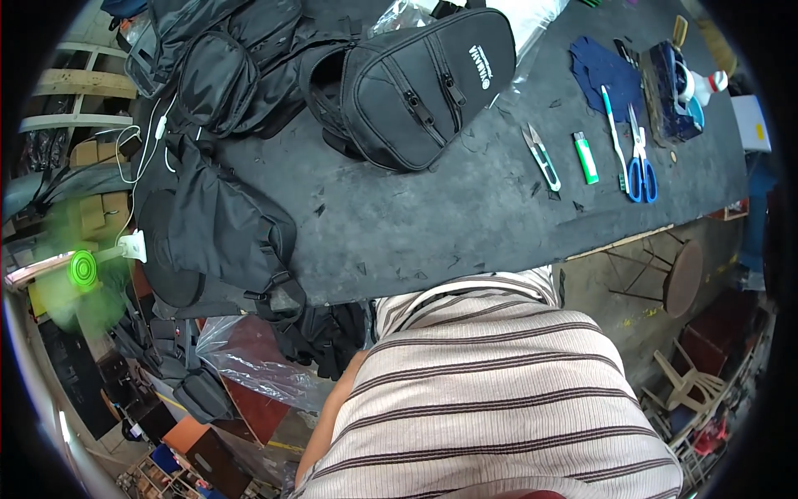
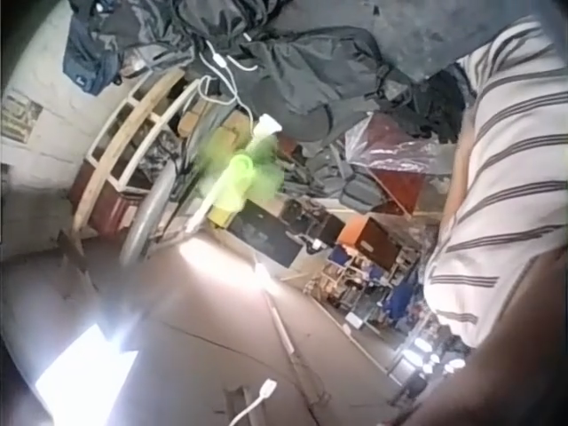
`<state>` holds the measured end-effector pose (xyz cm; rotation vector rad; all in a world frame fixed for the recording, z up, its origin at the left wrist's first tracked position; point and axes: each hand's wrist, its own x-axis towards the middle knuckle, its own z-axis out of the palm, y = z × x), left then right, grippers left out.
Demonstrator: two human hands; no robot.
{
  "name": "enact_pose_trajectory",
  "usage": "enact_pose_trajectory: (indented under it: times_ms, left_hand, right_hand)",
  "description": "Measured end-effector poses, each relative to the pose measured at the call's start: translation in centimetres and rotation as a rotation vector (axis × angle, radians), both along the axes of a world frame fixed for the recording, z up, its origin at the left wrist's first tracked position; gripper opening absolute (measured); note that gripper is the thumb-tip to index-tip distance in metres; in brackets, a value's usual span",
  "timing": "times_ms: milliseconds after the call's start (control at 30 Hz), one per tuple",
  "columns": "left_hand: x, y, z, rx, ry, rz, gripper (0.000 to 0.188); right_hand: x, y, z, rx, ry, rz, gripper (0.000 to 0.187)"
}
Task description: Inspecting manufactured black bags, trimming loose threads with scissors, and checking the functionality of buckles and straps.
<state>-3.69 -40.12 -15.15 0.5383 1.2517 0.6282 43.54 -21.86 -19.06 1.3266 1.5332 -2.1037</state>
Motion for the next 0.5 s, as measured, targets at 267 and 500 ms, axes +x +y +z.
enact_pose_trajectory:
  times_ms: [267, 500]
  left_hand:
    - [-0.9, 0.5, 0.8, -0.040, -0.180, 0.053, 0.023]
    - [-1.2, 0.3, 0.7, -0.062, -0.332, 0.110, 0.022]
  right_hand:
    - [-0.2, 1.5, 4.9, -0.061, 0.060, 0.000, 0.041]
    - [-4.7, 5.7, 9.2, -0.230, -0.075, -0.053, 0.038]
